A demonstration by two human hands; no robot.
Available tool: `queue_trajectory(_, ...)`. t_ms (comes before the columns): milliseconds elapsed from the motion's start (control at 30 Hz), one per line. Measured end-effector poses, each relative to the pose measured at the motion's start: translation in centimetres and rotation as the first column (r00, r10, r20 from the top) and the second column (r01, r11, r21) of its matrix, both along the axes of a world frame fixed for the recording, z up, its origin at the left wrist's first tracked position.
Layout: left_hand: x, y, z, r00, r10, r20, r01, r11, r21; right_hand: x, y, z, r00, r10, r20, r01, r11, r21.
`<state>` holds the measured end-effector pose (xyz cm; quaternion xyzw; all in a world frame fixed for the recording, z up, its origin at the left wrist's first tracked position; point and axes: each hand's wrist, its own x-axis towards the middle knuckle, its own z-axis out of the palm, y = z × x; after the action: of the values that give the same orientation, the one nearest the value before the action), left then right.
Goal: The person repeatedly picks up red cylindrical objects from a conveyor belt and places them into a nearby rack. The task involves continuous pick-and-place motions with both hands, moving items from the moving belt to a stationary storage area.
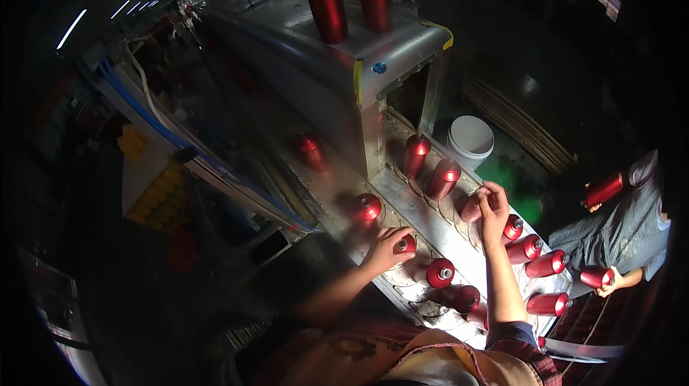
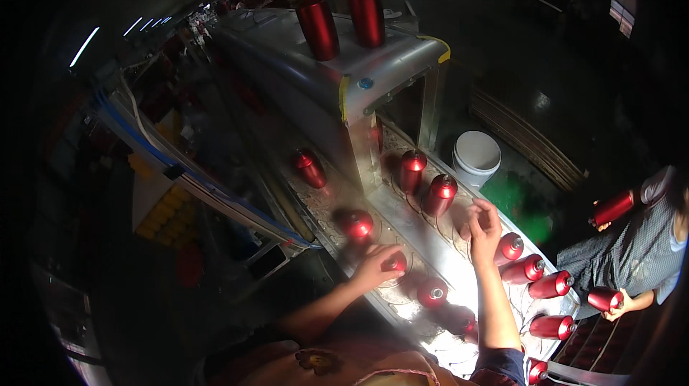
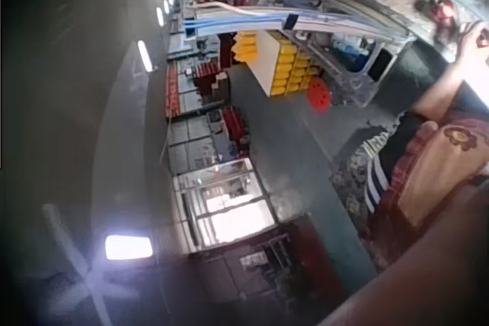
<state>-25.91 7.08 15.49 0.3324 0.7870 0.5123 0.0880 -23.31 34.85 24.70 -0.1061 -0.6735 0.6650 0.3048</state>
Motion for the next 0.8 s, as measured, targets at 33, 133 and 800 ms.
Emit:
queue_trajectory(33,0.5,0.0,-0.7,0.999,0.046,-0.010,-0.046,0.999,0.021,2.9,-1.0,0.6,0.999,0.029,-0.028,-0.028,0.999,0.017)
queue_trajectory(133,1.4,-0.2,-2.1,0.979,-0.092,0.182,0.088,0.996,0.032,11.0,-3.9,0.8,0.994,-0.083,0.064,0.083,0.997,-0.001)
queue_trajectory(800,35.6,1.4,3.1,0.694,-0.667,0.270,0.611,0.745,0.268,53.5,-22.9,-4.5,0.873,-0.320,0.367,0.429,0.862,-0.270)
